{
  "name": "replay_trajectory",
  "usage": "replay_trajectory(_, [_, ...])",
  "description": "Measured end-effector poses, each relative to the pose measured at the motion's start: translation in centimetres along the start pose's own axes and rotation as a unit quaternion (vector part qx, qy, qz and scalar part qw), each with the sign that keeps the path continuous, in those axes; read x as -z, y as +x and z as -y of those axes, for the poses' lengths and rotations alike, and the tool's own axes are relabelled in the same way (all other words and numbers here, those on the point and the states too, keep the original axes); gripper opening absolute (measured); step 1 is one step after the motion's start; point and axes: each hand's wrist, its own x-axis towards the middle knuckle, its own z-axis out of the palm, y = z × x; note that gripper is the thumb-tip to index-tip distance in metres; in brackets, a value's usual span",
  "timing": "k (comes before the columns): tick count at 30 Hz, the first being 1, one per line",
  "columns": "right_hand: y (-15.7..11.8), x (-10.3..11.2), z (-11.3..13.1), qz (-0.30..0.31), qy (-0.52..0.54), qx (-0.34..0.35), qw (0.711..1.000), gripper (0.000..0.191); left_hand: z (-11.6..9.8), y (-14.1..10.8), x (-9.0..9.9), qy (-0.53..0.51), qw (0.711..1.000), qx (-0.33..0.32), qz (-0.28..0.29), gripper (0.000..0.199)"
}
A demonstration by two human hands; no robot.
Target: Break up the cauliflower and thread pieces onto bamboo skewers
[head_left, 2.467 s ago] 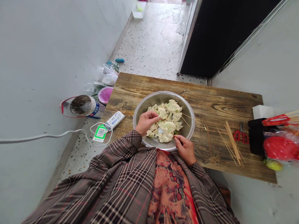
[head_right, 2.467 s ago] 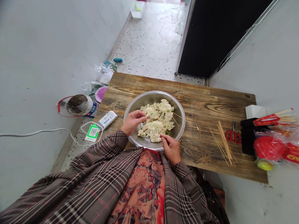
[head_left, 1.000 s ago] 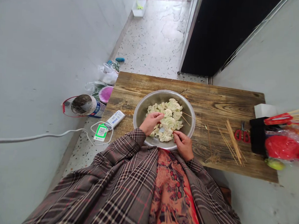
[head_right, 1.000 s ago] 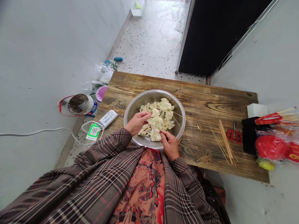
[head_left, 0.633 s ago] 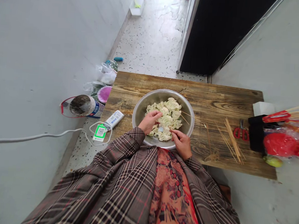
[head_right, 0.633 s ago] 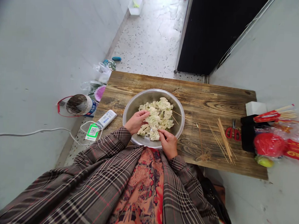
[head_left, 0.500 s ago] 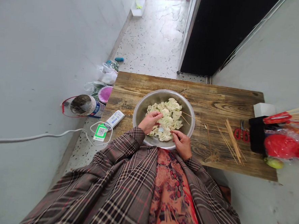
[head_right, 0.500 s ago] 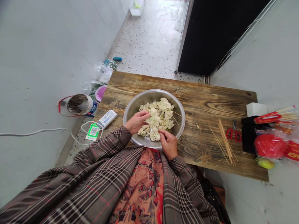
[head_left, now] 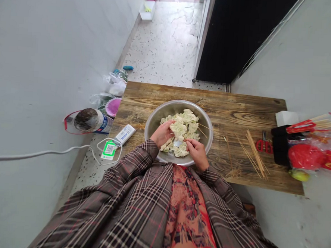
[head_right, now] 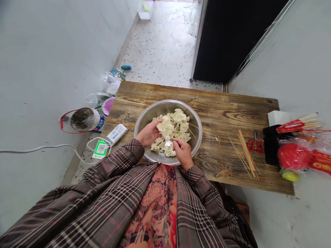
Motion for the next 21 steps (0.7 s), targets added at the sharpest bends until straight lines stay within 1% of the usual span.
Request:
replay_trajectory(2, [0.8, -0.1, 0.0, -0.016, 0.021, -0.013, 1.0, 0.037, -0.6, 0.4, 0.3, -0.013, 1.0, 0.009, -0.006, 0.032])
replay_trajectory(4, [1.3, -0.3, -0.2, -0.037, 0.042, -0.03, 0.998, 0.038, -0.7, 0.5, 0.8, -0.027, 0.999, 0.024, -0.029, 0.034])
replay_trajectory(6, [1.4, -0.5, -0.4, -0.051, 0.066, -0.048, 0.995, 0.039, -0.3, 0.4, 1.5, -0.036, 0.997, 0.041, -0.05, 0.034])
replay_trajectory(8, [1.2, -0.6, -0.9, -0.057, 0.081, -0.062, 0.993, 0.04, 0.3, 0.2, 2.2, -0.043, 0.996, 0.055, -0.056, 0.035])
replay_trajectory(12, [0.7, -0.5, -2.2, -0.07, 0.087, -0.075, 0.991, 0.042, 0.9, 0.1, 3.7, -0.052, 0.995, 0.056, -0.07, 0.034])
replay_trajectory(17, [0.7, -0.4, -3.6, -0.069, 0.08, -0.102, 0.989, 0.042, 1.2, -0.1, 4.7, -0.052, 0.992, 0.06, -0.093, 0.034])
replay_trajectory(21, [2.5, -0.1, -3.4, -0.054, 0.066, -0.092, 0.992, 0.042, 1.5, -0.4, 5.2, -0.054, 0.992, 0.062, -0.099, 0.031])
